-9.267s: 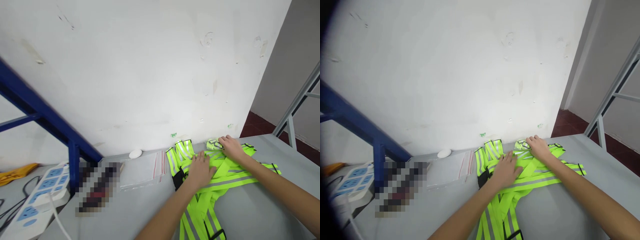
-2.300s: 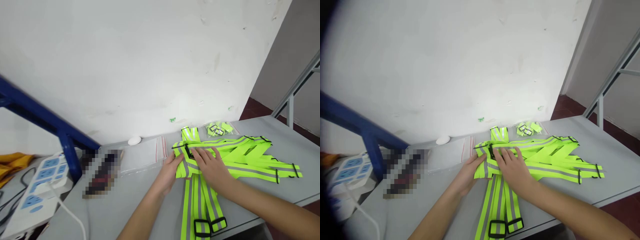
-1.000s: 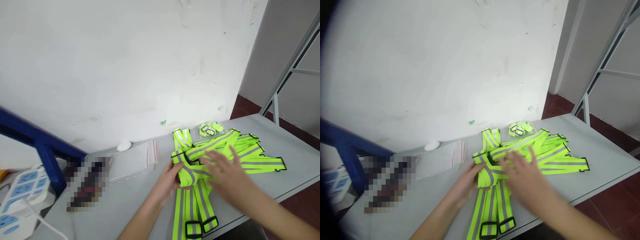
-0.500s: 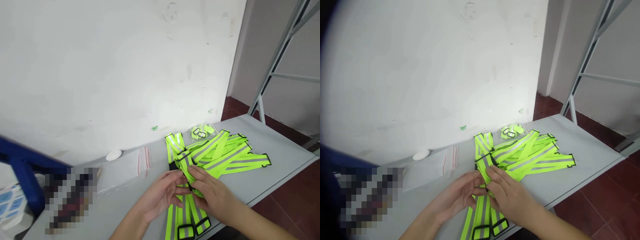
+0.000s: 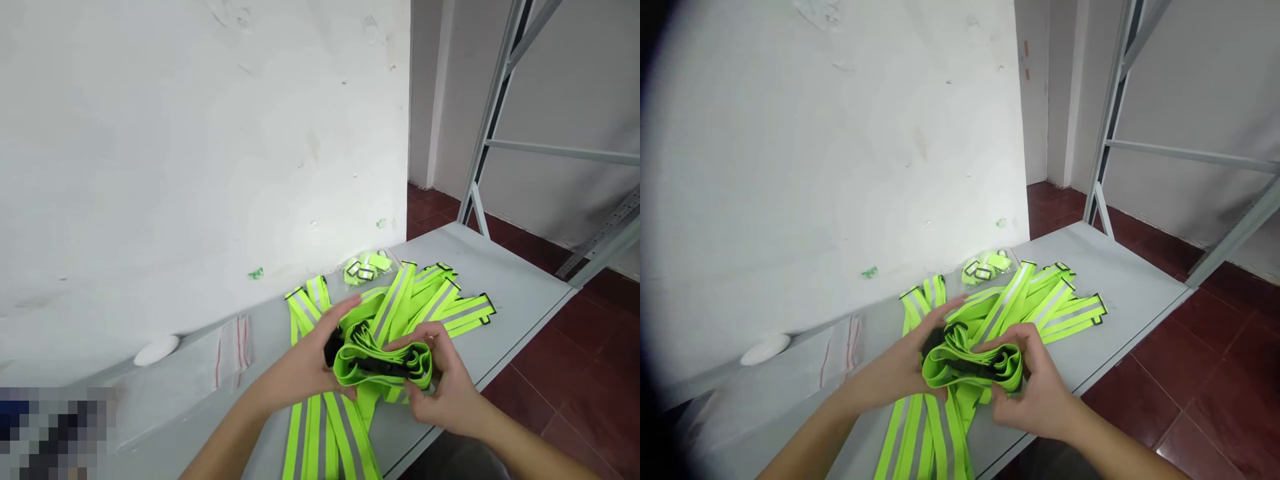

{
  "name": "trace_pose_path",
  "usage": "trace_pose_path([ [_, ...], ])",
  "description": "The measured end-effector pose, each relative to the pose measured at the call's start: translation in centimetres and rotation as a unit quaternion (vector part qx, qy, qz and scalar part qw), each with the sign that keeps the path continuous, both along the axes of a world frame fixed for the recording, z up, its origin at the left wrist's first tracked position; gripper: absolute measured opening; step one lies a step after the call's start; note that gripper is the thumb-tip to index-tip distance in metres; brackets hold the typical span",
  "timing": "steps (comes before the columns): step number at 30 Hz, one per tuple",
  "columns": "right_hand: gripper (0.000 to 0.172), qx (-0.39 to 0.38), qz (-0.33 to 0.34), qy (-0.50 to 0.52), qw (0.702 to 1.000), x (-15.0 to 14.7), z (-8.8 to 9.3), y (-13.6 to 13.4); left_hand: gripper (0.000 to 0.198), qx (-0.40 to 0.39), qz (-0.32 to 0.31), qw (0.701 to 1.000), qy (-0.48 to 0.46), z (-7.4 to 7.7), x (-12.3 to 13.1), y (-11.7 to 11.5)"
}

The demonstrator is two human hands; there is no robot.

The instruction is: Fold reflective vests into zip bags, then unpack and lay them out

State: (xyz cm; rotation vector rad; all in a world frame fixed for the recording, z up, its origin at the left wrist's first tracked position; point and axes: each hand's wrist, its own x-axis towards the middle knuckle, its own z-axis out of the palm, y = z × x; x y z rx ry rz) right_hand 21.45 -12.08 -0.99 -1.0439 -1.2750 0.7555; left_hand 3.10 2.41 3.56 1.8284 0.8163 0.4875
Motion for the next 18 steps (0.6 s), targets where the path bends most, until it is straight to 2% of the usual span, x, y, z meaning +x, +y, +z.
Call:
trace_pose_path([
  [2,0.05,-0.036,-0.006,0.046,0.998,1.5,-0.2,0.7,0.081,-0.056,-0.117,0.991,0.015,0.3,1.9,0.7],
  [3,0.048,-0.05,-0.018,0.065,0.996,2.4,-0.3,1.1,0.072,-0.081,-0.149,0.985,0.011,0.3,3.0,0.9],
  [4,0.045,-0.063,-0.035,0.083,0.994,3.2,-0.5,1.6,0.062,-0.106,-0.154,0.982,-0.005,0.1,4.1,1.1],
  [7,0.036,-0.107,-0.08,0.118,0.984,5.3,-1.0,2.7,0.039,-0.131,-0.084,0.986,-0.053,-1.0,6.8,1.4],
  [9,0.036,-0.134,-0.082,0.124,0.98,6.3,-1.2,3.2,0.033,-0.112,-0.036,0.992,-0.051,-1.8,7.8,1.3],
  [11,0.04,-0.147,-0.068,0.102,0.981,6.9,-1.2,3.4,0.029,-0.094,-0.021,0.995,-0.04,-2.2,8.0,1.1],
  [15,0.051,-0.166,-0.036,-0.034,0.985,7.0,-0.9,3.6,0.031,-0.073,-0.028,0.997,-0.03,-2.5,7.2,0.5],
  [18,0.034,-0.156,-0.031,-0.124,0.979,6.3,-0.2,3.8,0.049,-0.038,-0.007,0.999,-0.03,-2.4,6.2,0.1],
])
